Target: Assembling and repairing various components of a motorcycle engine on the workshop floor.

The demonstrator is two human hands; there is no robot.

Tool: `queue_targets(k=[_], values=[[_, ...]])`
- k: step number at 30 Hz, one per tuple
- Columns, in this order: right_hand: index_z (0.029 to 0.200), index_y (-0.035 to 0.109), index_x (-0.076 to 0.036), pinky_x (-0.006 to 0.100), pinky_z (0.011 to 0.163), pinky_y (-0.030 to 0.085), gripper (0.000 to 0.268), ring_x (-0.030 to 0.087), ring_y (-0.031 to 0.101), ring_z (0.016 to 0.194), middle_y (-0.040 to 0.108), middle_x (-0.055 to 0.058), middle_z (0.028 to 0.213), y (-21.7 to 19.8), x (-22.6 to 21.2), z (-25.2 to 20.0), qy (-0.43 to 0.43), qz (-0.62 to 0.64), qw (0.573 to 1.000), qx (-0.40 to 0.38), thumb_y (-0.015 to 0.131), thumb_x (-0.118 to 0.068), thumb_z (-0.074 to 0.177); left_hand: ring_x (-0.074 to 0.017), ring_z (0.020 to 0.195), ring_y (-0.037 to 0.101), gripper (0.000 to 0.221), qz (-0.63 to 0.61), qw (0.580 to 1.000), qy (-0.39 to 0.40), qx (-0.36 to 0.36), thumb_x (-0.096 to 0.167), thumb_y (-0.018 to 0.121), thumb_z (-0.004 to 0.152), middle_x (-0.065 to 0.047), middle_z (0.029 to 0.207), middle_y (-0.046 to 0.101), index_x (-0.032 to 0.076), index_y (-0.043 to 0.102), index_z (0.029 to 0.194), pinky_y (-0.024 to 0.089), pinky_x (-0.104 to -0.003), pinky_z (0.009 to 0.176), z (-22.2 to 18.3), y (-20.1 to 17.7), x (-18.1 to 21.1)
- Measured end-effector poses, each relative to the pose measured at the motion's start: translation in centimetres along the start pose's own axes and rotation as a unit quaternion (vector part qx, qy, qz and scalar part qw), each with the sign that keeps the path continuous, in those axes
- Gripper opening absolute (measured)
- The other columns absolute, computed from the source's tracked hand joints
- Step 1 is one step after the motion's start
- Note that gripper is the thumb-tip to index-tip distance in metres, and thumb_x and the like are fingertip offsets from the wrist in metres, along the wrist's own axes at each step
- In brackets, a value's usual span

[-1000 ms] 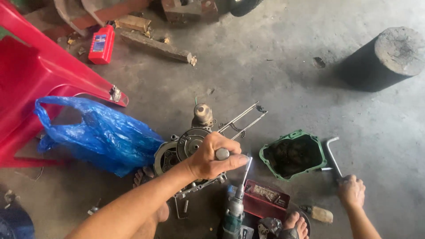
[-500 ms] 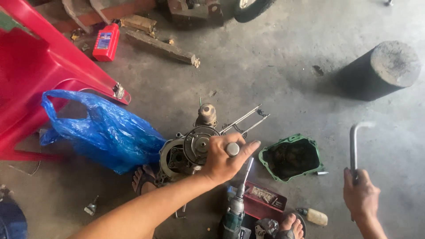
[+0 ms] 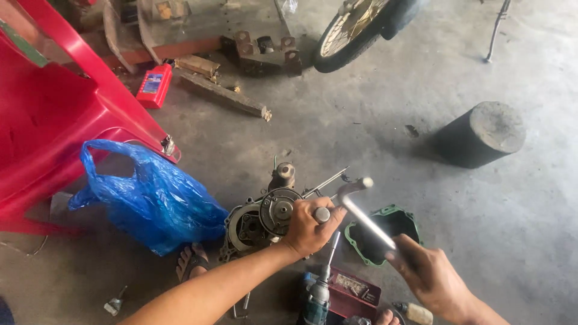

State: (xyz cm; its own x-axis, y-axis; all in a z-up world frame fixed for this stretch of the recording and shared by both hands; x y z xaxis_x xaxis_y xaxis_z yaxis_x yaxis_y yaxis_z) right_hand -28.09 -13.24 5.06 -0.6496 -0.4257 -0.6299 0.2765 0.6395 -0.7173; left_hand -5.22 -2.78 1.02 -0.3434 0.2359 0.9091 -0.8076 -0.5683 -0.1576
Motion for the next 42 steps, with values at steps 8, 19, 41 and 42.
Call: queue_targets(k=[8,19,41,42], values=[[0.101,0.058,-0.010,0.046,0.055,0.048,0.021,0.032,0.053,0.051,0.056,0.017,0.059,-0.1,-4.7,0.1,-0.023,-0.055,0.995,-0.079,0.061,-0.029,0.094,-0.0254,0.055,0.062,0.010,0.195,0.921,0.338,0.023,0.008,0.069,0.091,-0.009,0.065,0.064,0.002,0.068,0.083,0.040,-0.039,0.051,0.1,-0.4,1.8],[0.100,0.064,-0.006,0.041,0.048,0.039,0.026,0.020,0.044,0.049,0.054,0.005,0.060,-4.8,-7.0,-2.2,-0.016,0.072,0.985,0.158,0.051,-0.027,0.107,-0.0080,0.051,0.053,0.031,-0.083,0.994,-0.022,-0.063,0.020,0.072,0.090,-0.004,0.053,0.057,0.003,0.064,0.066,0.041,-0.031,0.048,0.4,0.0,-1.2],[0.094,0.065,-0.007,0.049,0.054,0.047,0.033,0.040,0.060,0.053,0.062,0.020,0.058,-0.2,-8.6,1.2,-0.002,-0.095,0.993,-0.070,0.057,-0.039,0.096,-0.0145,0.054,0.060,0.020,-0.107,0.993,-0.007,-0.052,0.017,0.070,0.093,-0.006,0.063,0.064,0.007,0.064,0.076,0.047,-0.034,0.052,-0.6,0.2,-1.7],[0.094,0.065,-0.007,0.049,0.054,0.047,0.033,0.040,0.060,0.053,0.062,0.020,0.058,-0.5,-9.3,1.2,-0.003,-0.095,0.993,-0.071,0.057,-0.039,0.096,-0.0145,0.054,0.060,0.020,-0.106,0.993,-0.007,-0.051,0.017,0.070,0.093,-0.006,0.063,0.064,0.007,0.064,0.076,0.047,-0.034,0.052,-0.8,0.4,-2.5]])
Point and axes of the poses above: each hand's wrist, its own z-axis towards the middle knuckle, its own y-axis out of the palm, x = y × z, the point moved 3 cm from there along z, towards the middle knuckle
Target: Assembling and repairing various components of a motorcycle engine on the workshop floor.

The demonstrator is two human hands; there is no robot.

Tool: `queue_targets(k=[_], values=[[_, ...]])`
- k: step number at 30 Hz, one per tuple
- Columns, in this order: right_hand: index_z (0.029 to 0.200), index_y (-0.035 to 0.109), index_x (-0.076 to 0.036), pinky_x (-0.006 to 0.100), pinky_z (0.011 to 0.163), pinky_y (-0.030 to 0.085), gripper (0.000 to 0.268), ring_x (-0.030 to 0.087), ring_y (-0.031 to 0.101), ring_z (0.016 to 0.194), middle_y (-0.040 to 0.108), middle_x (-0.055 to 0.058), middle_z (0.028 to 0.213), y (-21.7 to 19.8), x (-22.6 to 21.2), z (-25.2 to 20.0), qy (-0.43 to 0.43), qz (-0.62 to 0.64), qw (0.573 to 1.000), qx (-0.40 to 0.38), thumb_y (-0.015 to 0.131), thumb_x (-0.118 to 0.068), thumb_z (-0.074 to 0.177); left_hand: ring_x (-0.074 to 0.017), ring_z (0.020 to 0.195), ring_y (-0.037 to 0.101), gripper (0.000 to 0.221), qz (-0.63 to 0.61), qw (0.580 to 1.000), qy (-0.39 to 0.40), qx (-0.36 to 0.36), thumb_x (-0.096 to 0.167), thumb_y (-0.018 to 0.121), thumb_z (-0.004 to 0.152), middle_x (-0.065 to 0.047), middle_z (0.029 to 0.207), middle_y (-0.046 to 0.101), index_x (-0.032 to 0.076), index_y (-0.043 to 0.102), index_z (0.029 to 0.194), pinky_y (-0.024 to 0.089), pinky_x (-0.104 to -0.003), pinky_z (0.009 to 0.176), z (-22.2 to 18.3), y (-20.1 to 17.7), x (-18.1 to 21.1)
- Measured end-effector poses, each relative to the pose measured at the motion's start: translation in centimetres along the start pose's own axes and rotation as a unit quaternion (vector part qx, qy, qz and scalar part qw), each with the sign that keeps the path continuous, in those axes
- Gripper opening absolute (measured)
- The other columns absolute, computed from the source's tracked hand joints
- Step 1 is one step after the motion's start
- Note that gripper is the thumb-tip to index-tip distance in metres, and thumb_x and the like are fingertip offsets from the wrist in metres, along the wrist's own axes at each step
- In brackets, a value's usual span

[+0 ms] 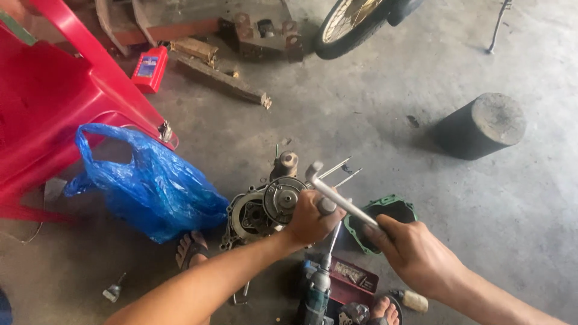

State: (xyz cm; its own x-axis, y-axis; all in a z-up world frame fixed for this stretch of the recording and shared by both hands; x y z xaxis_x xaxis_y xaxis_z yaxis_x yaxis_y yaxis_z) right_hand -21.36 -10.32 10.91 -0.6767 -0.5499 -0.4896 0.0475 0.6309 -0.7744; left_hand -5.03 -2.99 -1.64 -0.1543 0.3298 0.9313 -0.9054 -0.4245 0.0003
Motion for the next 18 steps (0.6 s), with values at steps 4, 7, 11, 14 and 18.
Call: queue_targets(k=[4,7,11,14,18], values=[[0.095,0.064,-0.006,0.050,0.056,0.046,0.038,0.040,0.055,0.051,0.060,0.022,0.056,0.2,0.0,-0.2,0.046,0.007,0.999,-0.016,0.056,-0.043,0.099,-0.0183,0.051,0.060,0.030,0.072,0.996,0.046,0.018,0.019,0.071,0.092,-0.008,0.059,0.060,0.006,0.057,0.070,0.047,-0.035,0.052,-0.2,0.0,-0.4],[0.096,0.066,-0.009,0.048,0.054,0.047,0.037,0.034,0.054,0.050,0.061,0.021,0.057,-0.3,-0.1,-0.5,0.061,0.011,0.998,-0.027,0.057,-0.045,0.099,-0.0192,0.052,0.061,0.024,0.068,0.997,0.032,-0.010,0.021,0.069,0.093,-0.009,0.061,0.062,0.004,0.063,0.076,0.047,-0.035,0.053,0.1,-0.1,0.4],[0.092,0.067,-0.007,0.047,0.051,0.046,0.035,0.026,0.049,0.053,0.061,0.020,0.061,-3.5,0.9,-2.5,0.137,0.061,0.987,0.065,0.053,-0.037,0.102,-0.0165,0.054,0.064,0.029,0.027,0.999,0.018,0.003,0.023,0.068,0.093,-0.006,0.060,0.062,0.005,0.060,0.073,0.049,-0.034,0.054,0.6,-0.3,1.9],[0.091,0.060,-0.005,0.044,0.054,0.046,0.033,0.029,0.054,0.062,0.064,0.019,0.072,-1.7,4.1,-1.8,-0.141,-0.018,0.936,0.321,0.047,-0.029,0.110,-0.0149,0.052,0.060,0.028,0.030,0.999,-0.014,-0.007,0.022,0.070,0.093,-0.005,0.057,0.059,0.004,0.062,0.073,0.046,-0.034,0.052,0.4,-0.4,1.7],[0.092,0.061,-0.006,0.044,0.058,0.048,0.033,0.035,0.055,0.061,0.066,0.018,0.071,-1.0,1.0,-0.9,-0.178,-0.068,0.955,0.228,0.051,-0.033,0.107,-0.0139,0.052,0.058,0.028,0.036,0.998,0.011,-0.047,0.020,0.071,0.092,-0.004,0.056,0.058,0.004,0.061,0.071,0.045,-0.033,0.051,0.7,-0.2,0.8]])
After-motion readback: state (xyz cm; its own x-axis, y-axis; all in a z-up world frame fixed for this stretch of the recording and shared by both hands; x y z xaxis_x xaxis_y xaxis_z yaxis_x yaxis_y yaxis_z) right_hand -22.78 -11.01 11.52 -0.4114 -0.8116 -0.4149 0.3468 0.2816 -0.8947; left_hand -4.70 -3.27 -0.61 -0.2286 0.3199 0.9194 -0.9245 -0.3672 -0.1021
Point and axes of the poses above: each hand's wrist, its own z-axis towards the middle knuckle, its own y-axis out of the palm, x = y × z, the point moved 3 cm from there along z, towards the middle knuckle
